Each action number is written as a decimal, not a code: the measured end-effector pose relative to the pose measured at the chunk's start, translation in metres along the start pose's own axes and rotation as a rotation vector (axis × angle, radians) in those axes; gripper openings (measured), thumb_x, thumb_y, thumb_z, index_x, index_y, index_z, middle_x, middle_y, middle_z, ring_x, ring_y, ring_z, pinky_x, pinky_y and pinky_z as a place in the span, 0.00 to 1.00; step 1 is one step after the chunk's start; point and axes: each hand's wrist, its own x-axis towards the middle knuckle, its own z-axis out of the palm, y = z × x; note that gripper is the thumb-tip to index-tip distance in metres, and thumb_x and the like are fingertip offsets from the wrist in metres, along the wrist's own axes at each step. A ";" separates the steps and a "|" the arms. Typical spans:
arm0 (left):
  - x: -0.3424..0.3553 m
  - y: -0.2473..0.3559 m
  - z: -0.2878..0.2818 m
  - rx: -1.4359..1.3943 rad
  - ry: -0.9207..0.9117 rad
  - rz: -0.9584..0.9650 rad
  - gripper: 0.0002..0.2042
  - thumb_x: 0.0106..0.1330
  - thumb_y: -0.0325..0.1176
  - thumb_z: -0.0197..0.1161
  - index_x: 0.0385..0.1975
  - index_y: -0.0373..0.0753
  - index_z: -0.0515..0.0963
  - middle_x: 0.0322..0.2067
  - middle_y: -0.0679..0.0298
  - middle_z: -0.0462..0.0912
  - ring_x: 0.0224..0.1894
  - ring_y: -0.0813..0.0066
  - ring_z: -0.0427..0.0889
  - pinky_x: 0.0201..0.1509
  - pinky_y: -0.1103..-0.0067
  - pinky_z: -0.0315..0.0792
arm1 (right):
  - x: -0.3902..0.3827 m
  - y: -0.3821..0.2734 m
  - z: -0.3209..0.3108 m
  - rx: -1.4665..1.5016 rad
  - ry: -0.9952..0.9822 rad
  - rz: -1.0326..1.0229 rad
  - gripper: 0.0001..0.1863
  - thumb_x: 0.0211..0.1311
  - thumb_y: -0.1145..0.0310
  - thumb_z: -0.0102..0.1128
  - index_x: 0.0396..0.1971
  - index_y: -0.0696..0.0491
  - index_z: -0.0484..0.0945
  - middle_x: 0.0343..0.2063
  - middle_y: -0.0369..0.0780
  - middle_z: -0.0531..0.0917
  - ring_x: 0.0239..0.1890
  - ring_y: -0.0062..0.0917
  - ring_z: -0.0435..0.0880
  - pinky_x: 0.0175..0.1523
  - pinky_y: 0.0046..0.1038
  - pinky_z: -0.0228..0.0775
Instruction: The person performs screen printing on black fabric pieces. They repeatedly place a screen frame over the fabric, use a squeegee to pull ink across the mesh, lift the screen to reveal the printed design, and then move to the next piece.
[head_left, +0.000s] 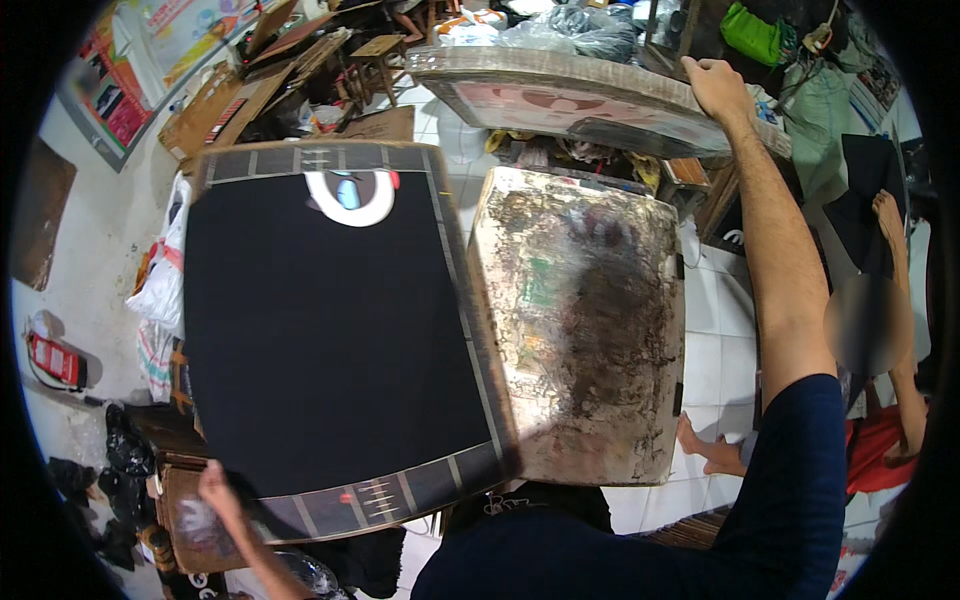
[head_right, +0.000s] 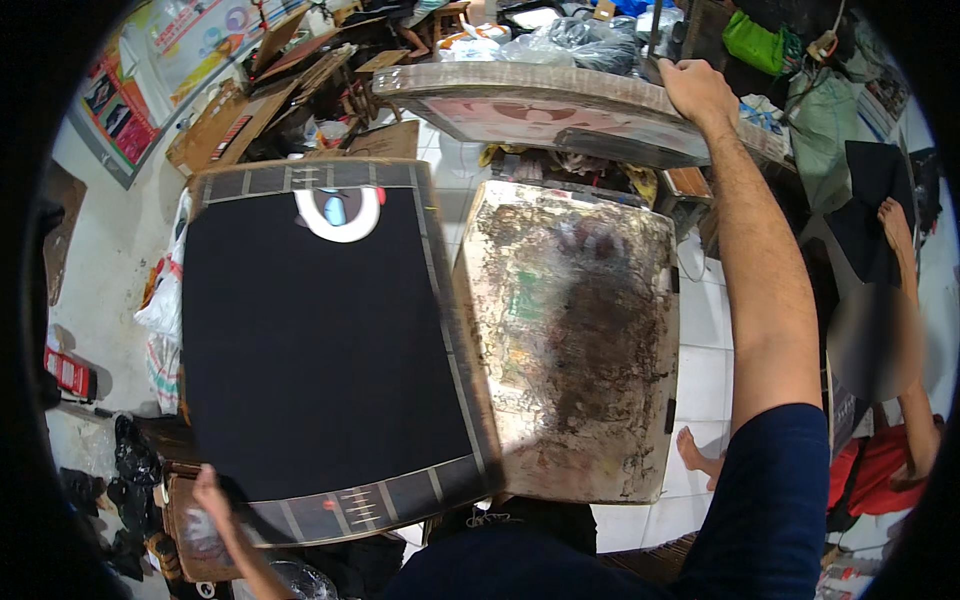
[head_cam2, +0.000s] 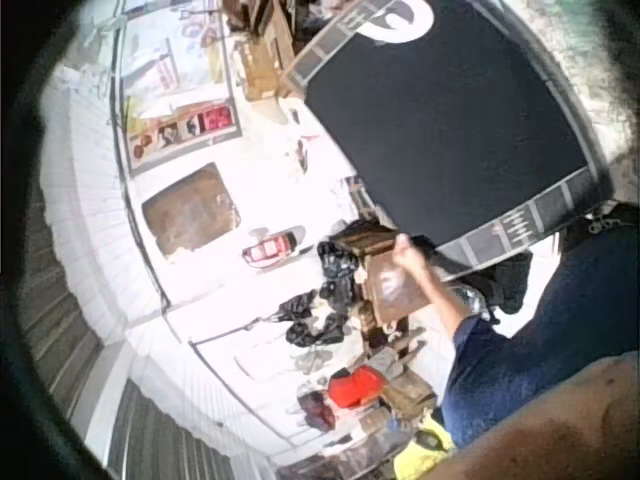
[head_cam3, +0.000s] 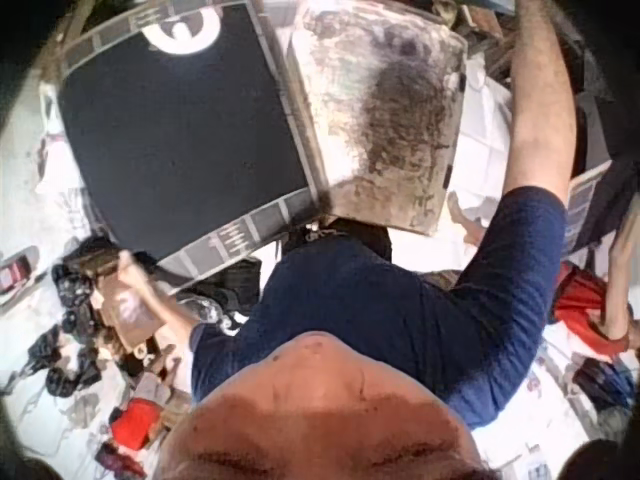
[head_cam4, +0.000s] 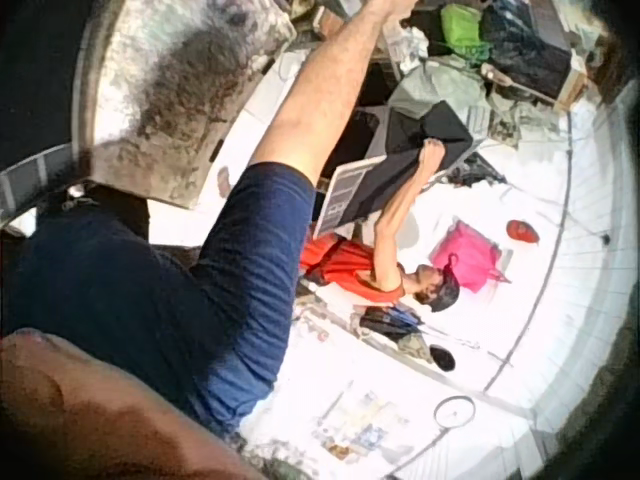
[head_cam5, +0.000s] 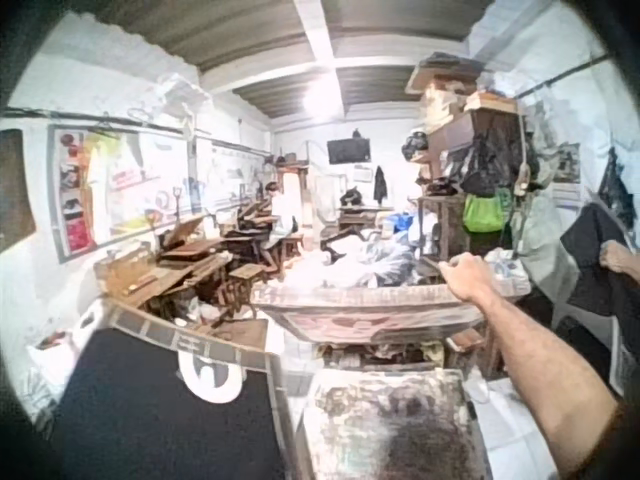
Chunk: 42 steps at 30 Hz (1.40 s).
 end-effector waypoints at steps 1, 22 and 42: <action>-0.022 -0.015 0.039 -0.072 -0.068 -0.078 0.18 0.76 0.42 0.65 0.25 0.37 0.77 0.27 0.73 0.77 0.32 0.80 0.70 0.39 0.77 0.69 | -0.003 0.000 0.000 0.001 0.002 0.002 0.32 0.66 0.36 0.48 0.59 0.39 0.85 0.58 0.46 0.85 0.62 0.45 0.82 0.67 0.45 0.71; -0.181 0.084 0.373 0.181 -0.848 -0.234 0.33 0.52 0.43 0.85 0.48 0.25 0.76 0.37 0.46 0.86 0.40 0.54 0.85 0.51 0.65 0.78 | -0.020 -0.015 -0.017 0.101 0.049 -0.020 0.28 0.63 0.43 0.52 0.47 0.49 0.88 0.48 0.51 0.88 0.53 0.47 0.87 0.60 0.46 0.76; -0.160 0.114 0.422 0.293 -0.644 -0.074 0.44 0.54 0.51 0.82 0.59 0.23 0.68 0.54 0.41 0.77 0.54 0.50 0.80 0.60 0.62 0.74 | -0.043 -0.005 -0.007 0.082 0.053 -0.046 0.29 0.66 0.42 0.49 0.42 0.50 0.90 0.39 0.49 0.90 0.46 0.43 0.90 0.55 0.43 0.80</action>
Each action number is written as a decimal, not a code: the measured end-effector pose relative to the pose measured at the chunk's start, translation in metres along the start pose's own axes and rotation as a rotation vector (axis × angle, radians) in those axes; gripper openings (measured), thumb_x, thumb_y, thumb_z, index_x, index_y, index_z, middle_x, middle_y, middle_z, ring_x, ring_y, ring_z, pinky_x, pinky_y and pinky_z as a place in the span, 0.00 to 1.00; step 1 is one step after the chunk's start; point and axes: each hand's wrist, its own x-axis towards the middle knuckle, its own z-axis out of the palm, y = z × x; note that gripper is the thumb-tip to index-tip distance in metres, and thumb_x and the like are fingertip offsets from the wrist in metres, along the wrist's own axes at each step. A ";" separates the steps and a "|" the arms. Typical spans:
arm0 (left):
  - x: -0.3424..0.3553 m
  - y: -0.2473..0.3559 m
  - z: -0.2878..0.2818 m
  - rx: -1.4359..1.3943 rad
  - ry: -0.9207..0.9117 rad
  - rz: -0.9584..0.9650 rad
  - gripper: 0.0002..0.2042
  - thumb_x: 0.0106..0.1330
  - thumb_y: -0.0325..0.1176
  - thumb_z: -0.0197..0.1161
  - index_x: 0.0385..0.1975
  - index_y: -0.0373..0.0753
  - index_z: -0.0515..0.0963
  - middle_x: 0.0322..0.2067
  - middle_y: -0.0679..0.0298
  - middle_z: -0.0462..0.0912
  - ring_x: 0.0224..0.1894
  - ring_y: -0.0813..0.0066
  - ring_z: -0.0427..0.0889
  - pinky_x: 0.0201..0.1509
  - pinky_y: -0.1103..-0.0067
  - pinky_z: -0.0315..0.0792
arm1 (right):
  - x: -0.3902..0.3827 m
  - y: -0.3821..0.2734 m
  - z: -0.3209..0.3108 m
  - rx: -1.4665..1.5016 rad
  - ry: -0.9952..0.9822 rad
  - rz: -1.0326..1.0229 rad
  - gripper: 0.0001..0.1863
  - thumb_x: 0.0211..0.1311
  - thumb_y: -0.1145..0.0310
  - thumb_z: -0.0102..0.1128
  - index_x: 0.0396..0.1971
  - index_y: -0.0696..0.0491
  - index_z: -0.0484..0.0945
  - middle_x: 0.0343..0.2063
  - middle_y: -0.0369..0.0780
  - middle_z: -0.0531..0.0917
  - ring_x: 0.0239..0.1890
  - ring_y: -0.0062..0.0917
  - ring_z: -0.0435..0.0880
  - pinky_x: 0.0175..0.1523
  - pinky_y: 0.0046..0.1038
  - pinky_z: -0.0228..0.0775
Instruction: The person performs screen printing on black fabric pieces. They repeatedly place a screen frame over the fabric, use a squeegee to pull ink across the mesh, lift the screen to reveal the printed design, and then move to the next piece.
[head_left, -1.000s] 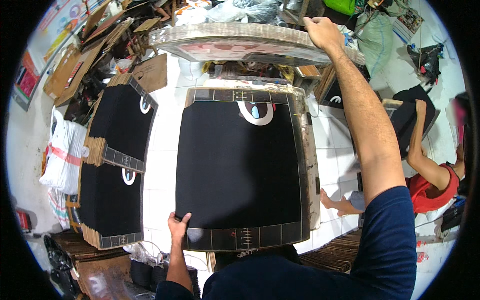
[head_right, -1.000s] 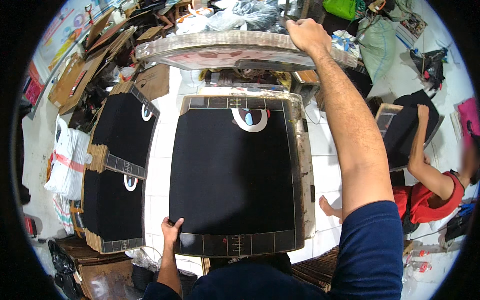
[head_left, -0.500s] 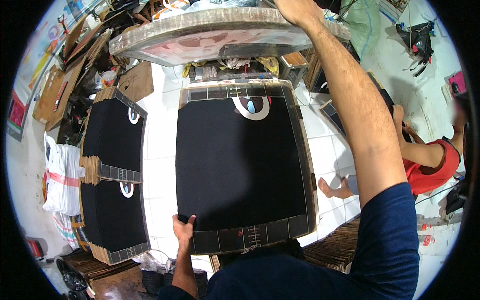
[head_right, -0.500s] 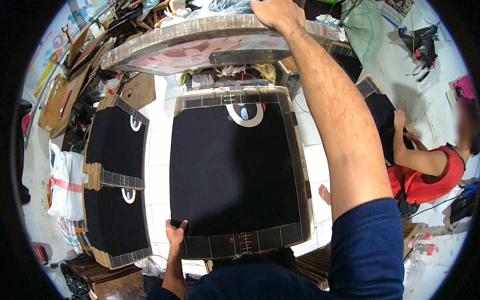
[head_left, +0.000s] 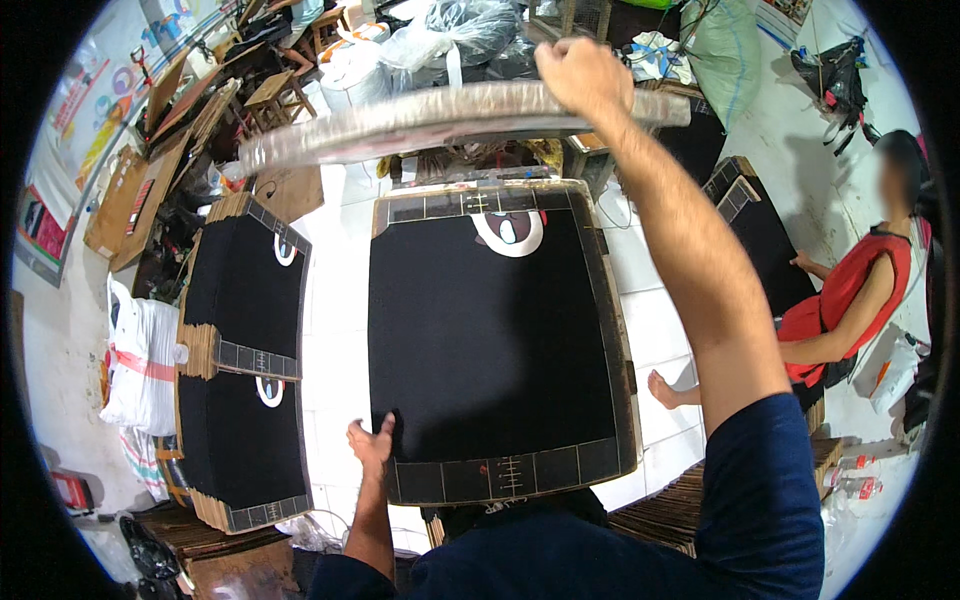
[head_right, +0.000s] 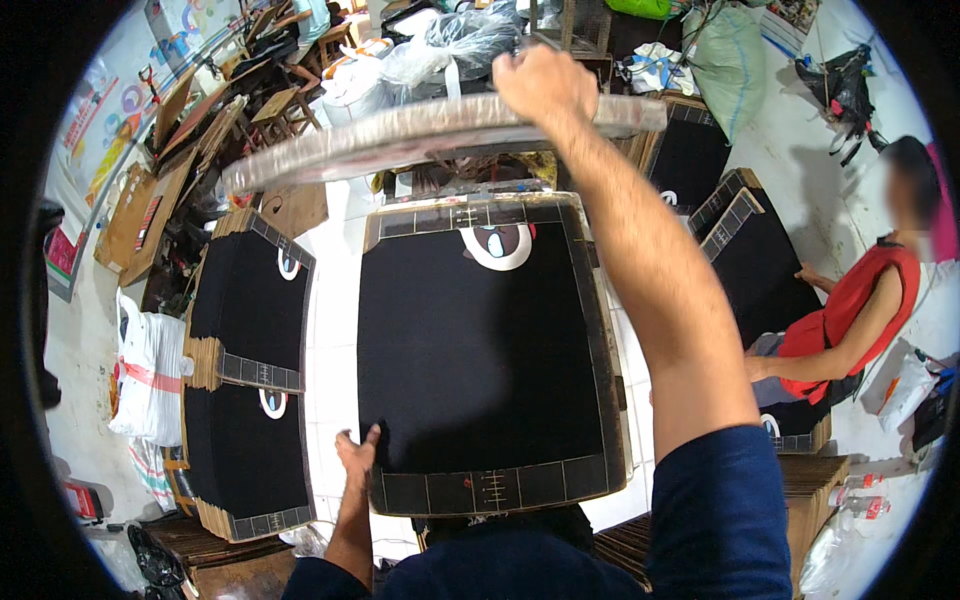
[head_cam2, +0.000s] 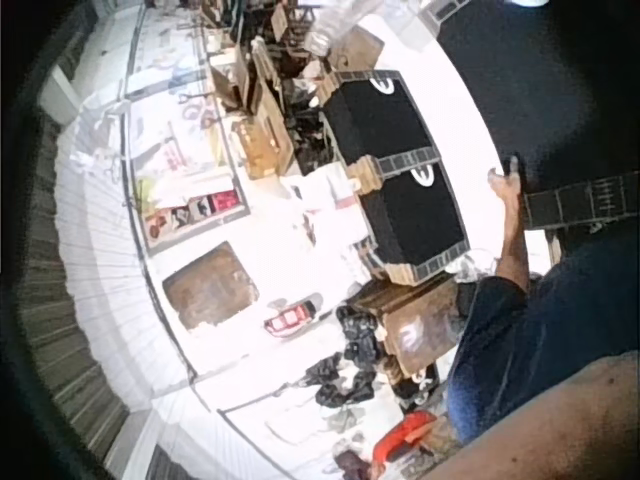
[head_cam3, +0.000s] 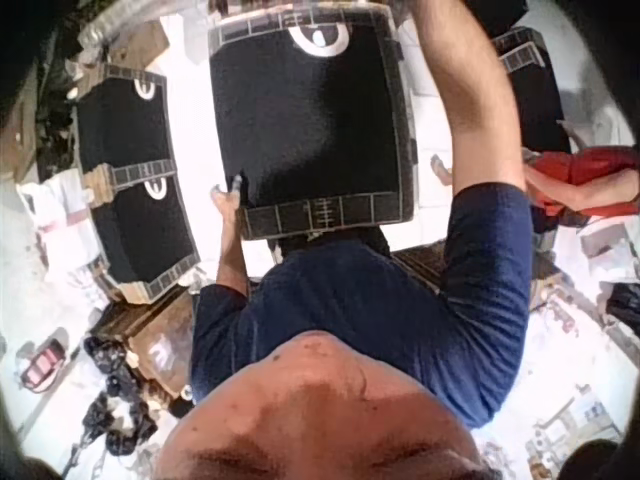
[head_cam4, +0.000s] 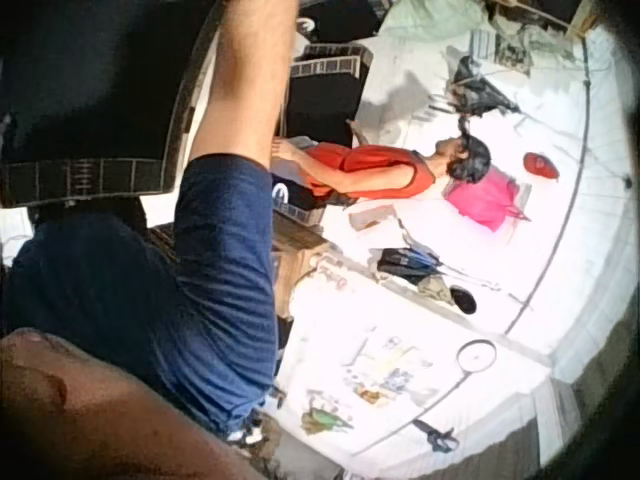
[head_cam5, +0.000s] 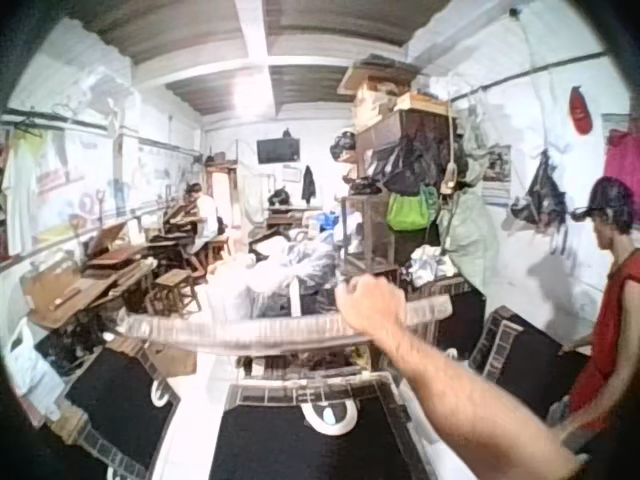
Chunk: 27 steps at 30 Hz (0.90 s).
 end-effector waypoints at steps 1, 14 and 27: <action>0.006 0.032 -0.008 0.022 0.043 0.013 0.44 0.57 0.51 0.80 0.62 0.23 0.67 0.57 0.40 0.75 0.57 0.48 0.79 0.62 0.60 0.73 | -0.018 0.008 0.006 0.027 0.022 -0.025 0.27 0.67 0.44 0.50 0.39 0.50 0.90 0.37 0.48 0.91 0.43 0.43 0.91 0.52 0.42 0.81; 0.023 0.159 0.021 -1.083 -0.310 -0.619 0.34 0.79 0.65 0.43 0.63 0.37 0.69 0.51 0.51 0.80 0.45 0.58 0.82 0.50 0.57 0.77 | -0.251 0.146 0.187 0.271 -0.202 -0.164 0.32 0.50 0.63 0.74 0.58 0.51 0.76 0.53 0.46 0.77 0.58 0.43 0.75 0.62 0.44 0.68; 0.027 0.079 0.100 -0.042 0.474 0.042 0.39 0.78 0.54 0.53 0.72 0.22 0.57 0.69 0.30 0.63 0.72 0.35 0.63 0.77 0.55 0.54 | -0.024 0.163 0.356 -0.107 -0.588 -0.449 0.32 0.52 0.63 0.79 0.58 0.52 0.78 0.50 0.44 0.84 0.59 0.40 0.80 0.60 0.44 0.70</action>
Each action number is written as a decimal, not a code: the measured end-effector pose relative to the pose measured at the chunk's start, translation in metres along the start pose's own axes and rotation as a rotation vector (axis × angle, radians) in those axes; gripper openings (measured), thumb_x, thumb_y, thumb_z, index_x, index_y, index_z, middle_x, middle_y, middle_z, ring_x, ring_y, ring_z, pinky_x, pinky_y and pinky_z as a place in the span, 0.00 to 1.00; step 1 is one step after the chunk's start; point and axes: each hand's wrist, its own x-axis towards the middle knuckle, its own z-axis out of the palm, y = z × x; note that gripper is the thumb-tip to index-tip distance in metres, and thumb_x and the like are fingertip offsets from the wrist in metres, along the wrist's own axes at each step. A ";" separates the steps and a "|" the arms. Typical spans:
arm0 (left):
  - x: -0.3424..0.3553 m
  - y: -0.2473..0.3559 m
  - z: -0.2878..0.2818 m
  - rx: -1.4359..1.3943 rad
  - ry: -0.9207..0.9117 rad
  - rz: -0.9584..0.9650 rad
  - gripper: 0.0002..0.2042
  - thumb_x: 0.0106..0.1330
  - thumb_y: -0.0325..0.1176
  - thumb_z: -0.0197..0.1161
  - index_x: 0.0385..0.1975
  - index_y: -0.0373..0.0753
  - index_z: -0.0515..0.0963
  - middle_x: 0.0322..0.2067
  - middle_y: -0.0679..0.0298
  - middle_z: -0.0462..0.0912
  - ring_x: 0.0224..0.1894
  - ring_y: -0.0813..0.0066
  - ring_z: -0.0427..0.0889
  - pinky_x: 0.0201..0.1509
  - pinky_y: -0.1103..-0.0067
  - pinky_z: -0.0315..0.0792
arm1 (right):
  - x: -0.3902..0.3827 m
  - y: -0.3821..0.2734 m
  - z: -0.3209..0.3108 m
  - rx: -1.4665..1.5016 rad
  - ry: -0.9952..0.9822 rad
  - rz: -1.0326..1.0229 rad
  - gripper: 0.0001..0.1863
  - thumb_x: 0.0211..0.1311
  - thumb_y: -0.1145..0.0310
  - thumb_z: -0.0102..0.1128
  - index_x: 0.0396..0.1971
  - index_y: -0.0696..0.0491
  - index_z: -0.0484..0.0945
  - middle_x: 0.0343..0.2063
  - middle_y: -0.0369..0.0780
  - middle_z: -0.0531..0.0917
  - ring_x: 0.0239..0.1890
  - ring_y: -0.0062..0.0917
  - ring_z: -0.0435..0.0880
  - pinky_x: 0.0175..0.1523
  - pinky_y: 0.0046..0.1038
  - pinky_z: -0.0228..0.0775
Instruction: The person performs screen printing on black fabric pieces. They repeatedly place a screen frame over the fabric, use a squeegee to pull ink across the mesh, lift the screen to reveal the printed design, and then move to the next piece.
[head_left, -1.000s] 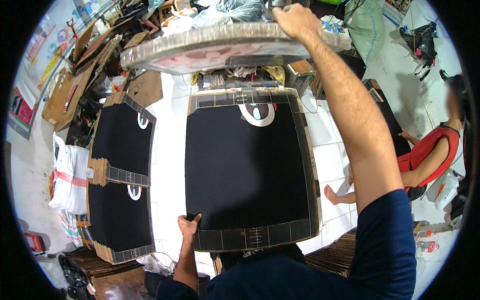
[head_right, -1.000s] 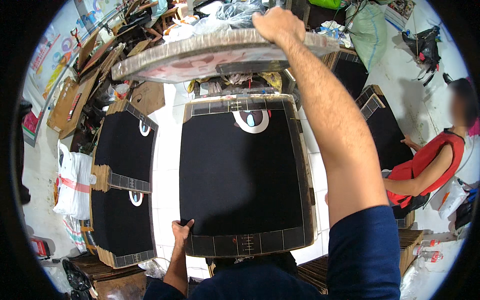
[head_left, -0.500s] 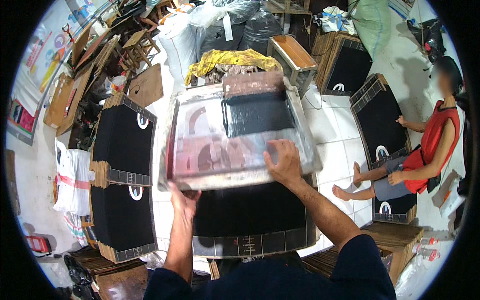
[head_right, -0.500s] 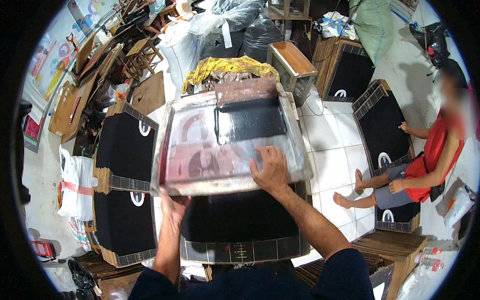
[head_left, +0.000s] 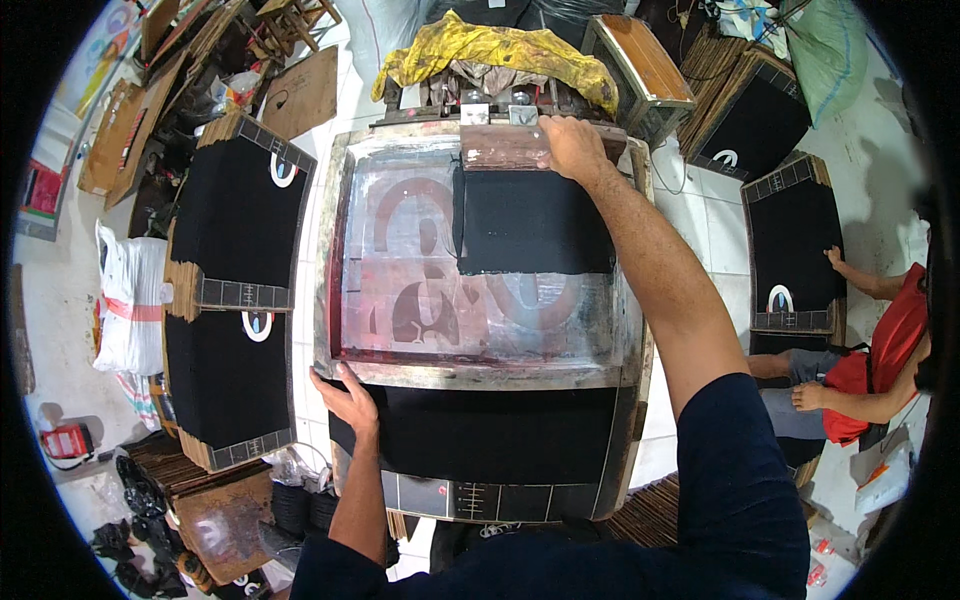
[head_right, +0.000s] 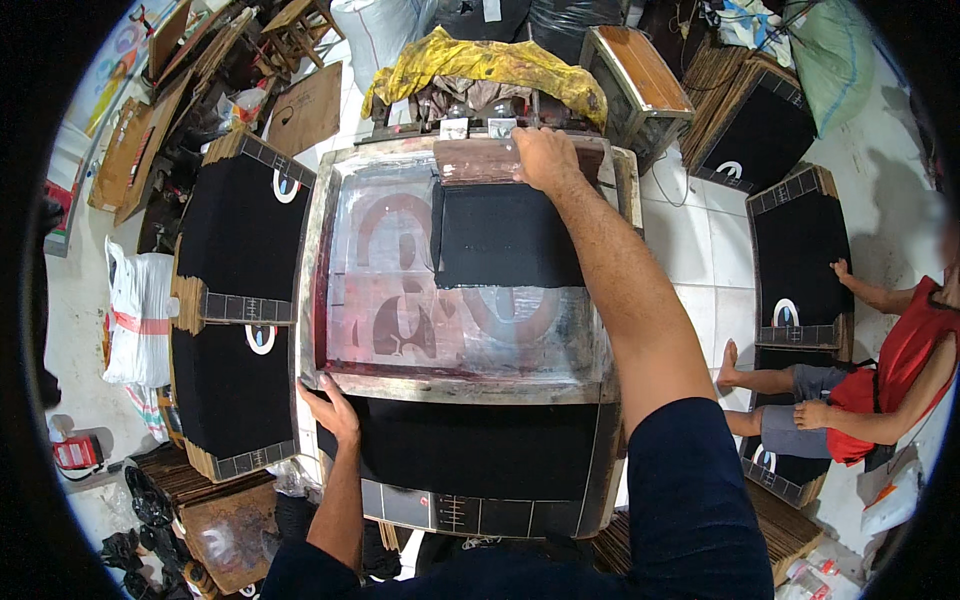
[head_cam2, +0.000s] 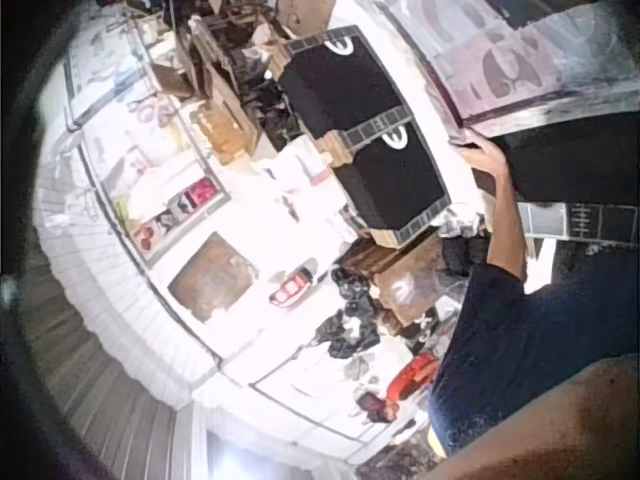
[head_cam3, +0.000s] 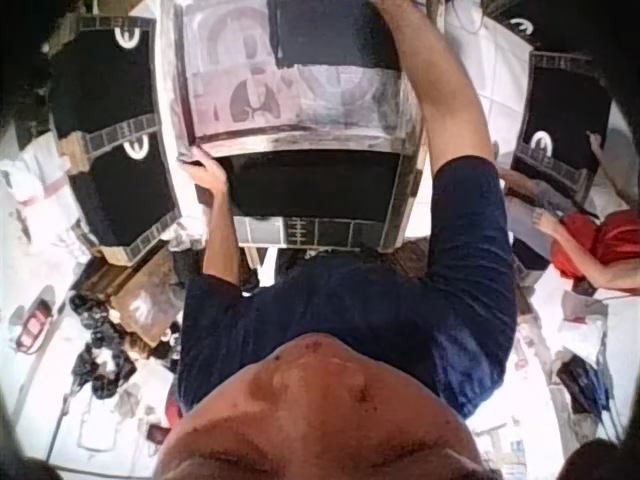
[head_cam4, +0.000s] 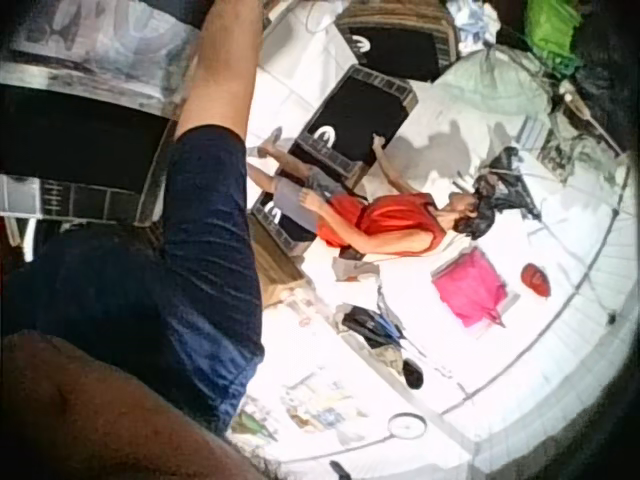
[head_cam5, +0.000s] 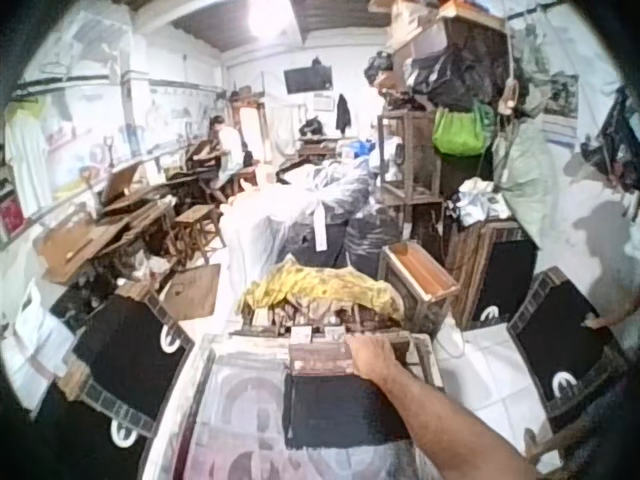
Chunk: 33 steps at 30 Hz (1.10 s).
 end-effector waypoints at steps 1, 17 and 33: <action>0.000 -0.001 0.005 0.001 0.025 -0.006 0.40 0.78 0.54 0.54 0.72 0.21 0.57 0.69 0.30 0.63 0.72 0.34 0.63 0.76 0.55 0.54 | -0.003 -0.002 -0.002 0.035 -0.046 0.007 0.27 0.53 0.62 0.79 0.53 0.51 0.81 0.46 0.43 0.86 0.55 0.40 0.83 0.58 0.44 0.71; -0.001 -0.009 0.015 0.036 0.145 0.131 0.35 0.74 0.44 0.62 0.68 0.19 0.62 0.64 0.31 0.70 0.66 0.34 0.70 0.72 0.55 0.62 | -0.142 -0.068 0.005 0.115 0.012 0.009 0.17 0.48 0.68 0.78 0.39 0.49 0.83 0.34 0.41 0.89 0.43 0.38 0.89 0.46 0.45 0.75; -0.003 -0.005 0.016 0.080 0.124 0.064 0.34 0.75 0.41 0.61 0.71 0.22 0.59 0.68 0.34 0.66 0.70 0.39 0.67 0.75 0.57 0.59 | -0.005 -0.008 0.016 0.029 0.120 0.016 0.16 0.48 0.65 0.77 0.38 0.48 0.81 0.37 0.39 0.87 0.45 0.39 0.86 0.48 0.43 0.74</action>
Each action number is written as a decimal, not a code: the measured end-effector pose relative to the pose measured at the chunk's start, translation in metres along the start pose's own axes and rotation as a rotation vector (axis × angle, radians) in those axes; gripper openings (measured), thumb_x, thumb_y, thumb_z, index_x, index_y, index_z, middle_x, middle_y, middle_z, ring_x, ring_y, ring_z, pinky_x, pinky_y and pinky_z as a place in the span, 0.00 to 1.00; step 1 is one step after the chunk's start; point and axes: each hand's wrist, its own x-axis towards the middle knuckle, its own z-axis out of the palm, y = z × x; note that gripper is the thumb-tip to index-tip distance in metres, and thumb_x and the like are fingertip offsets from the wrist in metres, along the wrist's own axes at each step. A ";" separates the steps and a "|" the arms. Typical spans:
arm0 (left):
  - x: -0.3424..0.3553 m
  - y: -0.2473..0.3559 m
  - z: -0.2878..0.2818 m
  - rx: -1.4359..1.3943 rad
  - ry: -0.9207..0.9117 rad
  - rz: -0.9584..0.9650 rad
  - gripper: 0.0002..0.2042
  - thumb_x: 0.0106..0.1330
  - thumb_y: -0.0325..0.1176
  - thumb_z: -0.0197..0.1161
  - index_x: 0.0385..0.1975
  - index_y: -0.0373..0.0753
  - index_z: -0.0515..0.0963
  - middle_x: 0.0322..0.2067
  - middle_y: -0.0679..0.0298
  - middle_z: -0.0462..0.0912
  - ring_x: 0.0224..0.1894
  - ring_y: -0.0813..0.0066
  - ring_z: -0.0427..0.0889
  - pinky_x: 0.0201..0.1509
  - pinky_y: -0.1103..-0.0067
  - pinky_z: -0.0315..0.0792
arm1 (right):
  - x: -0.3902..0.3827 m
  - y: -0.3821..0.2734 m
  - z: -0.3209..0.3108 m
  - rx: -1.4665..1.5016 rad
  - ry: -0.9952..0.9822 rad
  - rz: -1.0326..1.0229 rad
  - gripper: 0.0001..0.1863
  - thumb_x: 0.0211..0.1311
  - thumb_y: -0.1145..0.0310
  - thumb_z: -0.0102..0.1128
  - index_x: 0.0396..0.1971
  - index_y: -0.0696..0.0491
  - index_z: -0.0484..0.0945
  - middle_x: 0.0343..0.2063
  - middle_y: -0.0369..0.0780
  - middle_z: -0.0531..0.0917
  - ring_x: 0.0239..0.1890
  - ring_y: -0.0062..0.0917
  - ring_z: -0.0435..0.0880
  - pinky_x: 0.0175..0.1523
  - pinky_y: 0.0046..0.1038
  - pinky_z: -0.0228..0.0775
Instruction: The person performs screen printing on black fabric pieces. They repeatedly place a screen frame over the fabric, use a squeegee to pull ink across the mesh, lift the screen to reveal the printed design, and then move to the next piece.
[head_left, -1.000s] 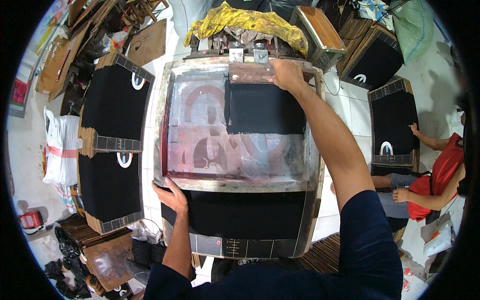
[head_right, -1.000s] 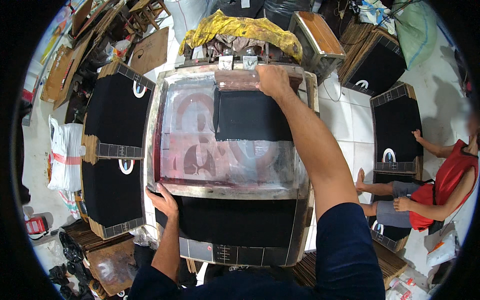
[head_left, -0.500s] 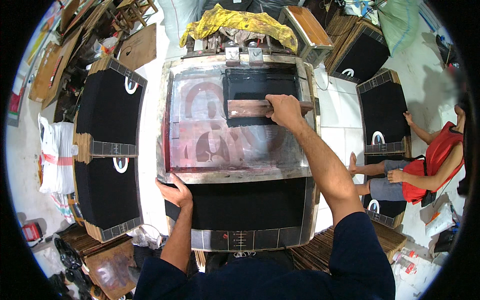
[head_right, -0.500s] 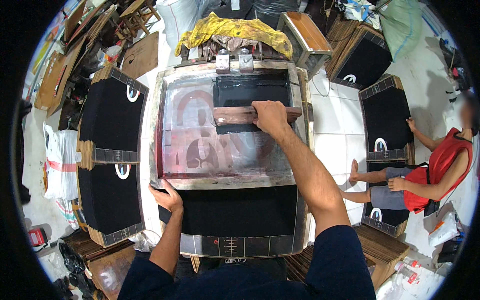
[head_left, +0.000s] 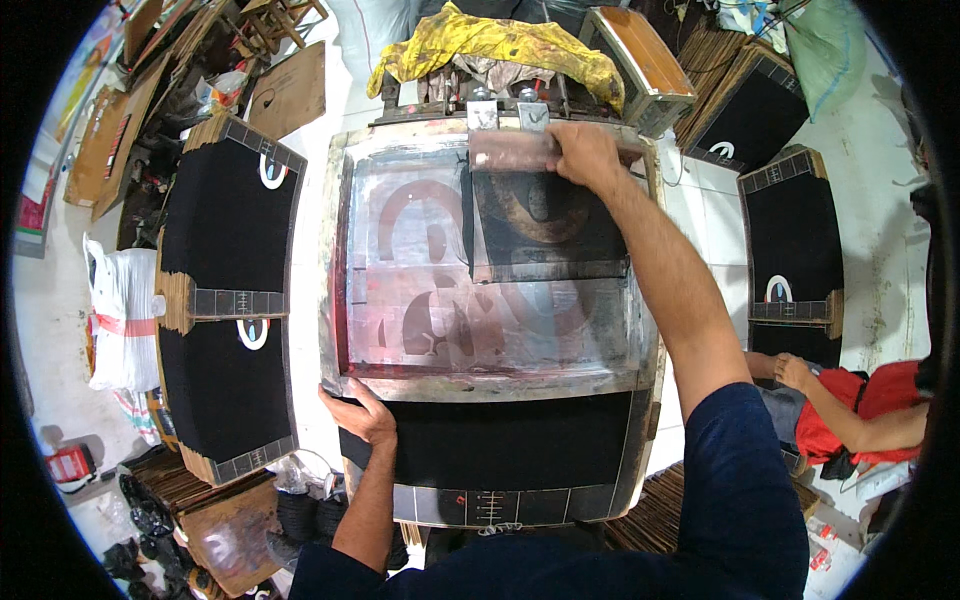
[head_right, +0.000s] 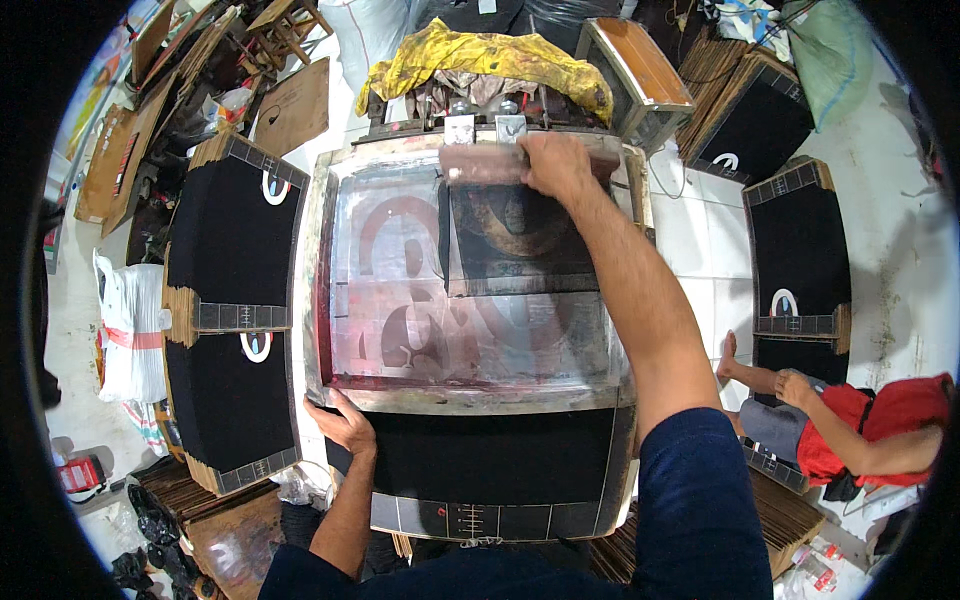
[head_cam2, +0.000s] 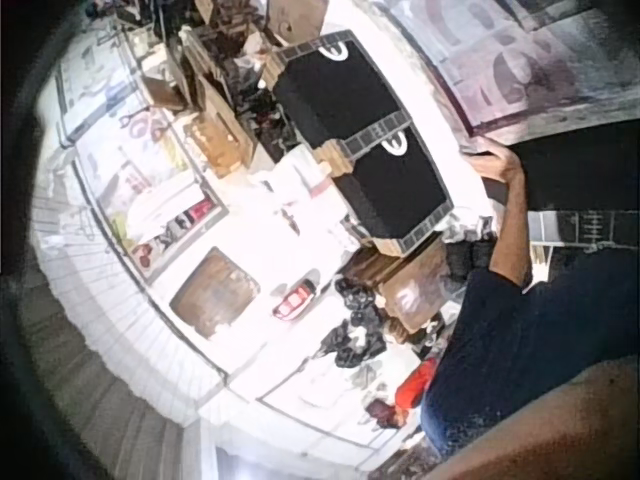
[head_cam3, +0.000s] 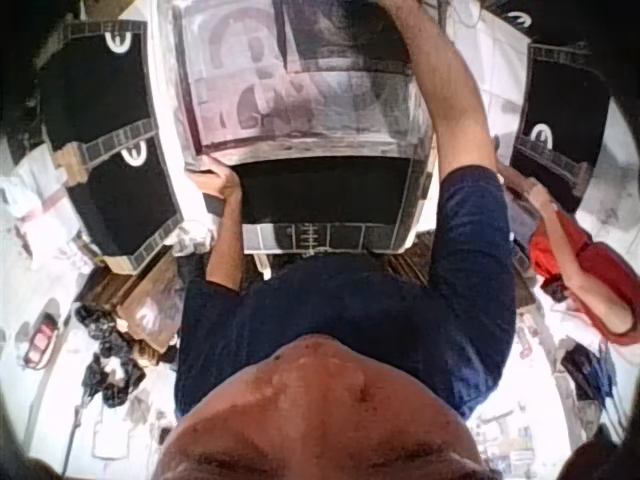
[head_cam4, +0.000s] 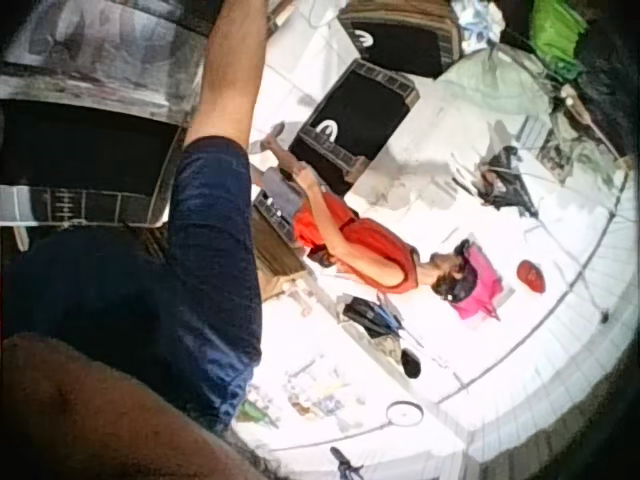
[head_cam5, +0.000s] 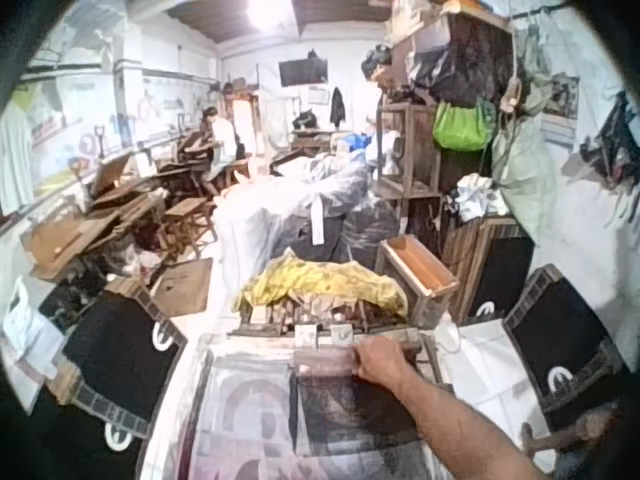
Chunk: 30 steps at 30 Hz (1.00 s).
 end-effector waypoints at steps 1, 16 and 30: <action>0.000 0.000 0.000 0.012 -0.002 -0.004 0.34 0.75 0.41 0.61 0.71 0.22 0.60 0.68 0.34 0.67 0.70 0.39 0.67 0.75 0.57 0.59 | 0.007 0.002 0.002 0.010 0.034 -0.010 0.16 0.48 0.65 0.77 0.37 0.48 0.81 0.37 0.39 0.87 0.45 0.40 0.86 0.48 0.43 0.74; 0.002 0.000 -0.002 0.041 -0.027 -0.024 0.33 0.77 0.43 0.58 0.70 0.21 0.60 0.66 0.31 0.68 0.67 0.36 0.69 0.73 0.56 0.61 | -0.008 -0.011 0.011 -0.062 0.209 0.006 0.14 0.50 0.65 0.77 0.37 0.47 0.83 0.34 0.37 0.86 0.45 0.35 0.87 0.47 0.42 0.72; 0.011 -0.016 -0.011 -0.053 -0.220 -0.116 0.41 0.69 0.45 0.70 0.71 0.24 0.57 0.69 0.36 0.65 0.68 0.39 0.67 0.74 0.57 0.59 | -0.180 -0.080 -0.012 -0.020 0.073 0.028 0.21 0.43 0.76 0.74 0.41 0.49 0.81 0.39 0.36 0.83 0.46 0.33 0.82 0.49 0.39 0.69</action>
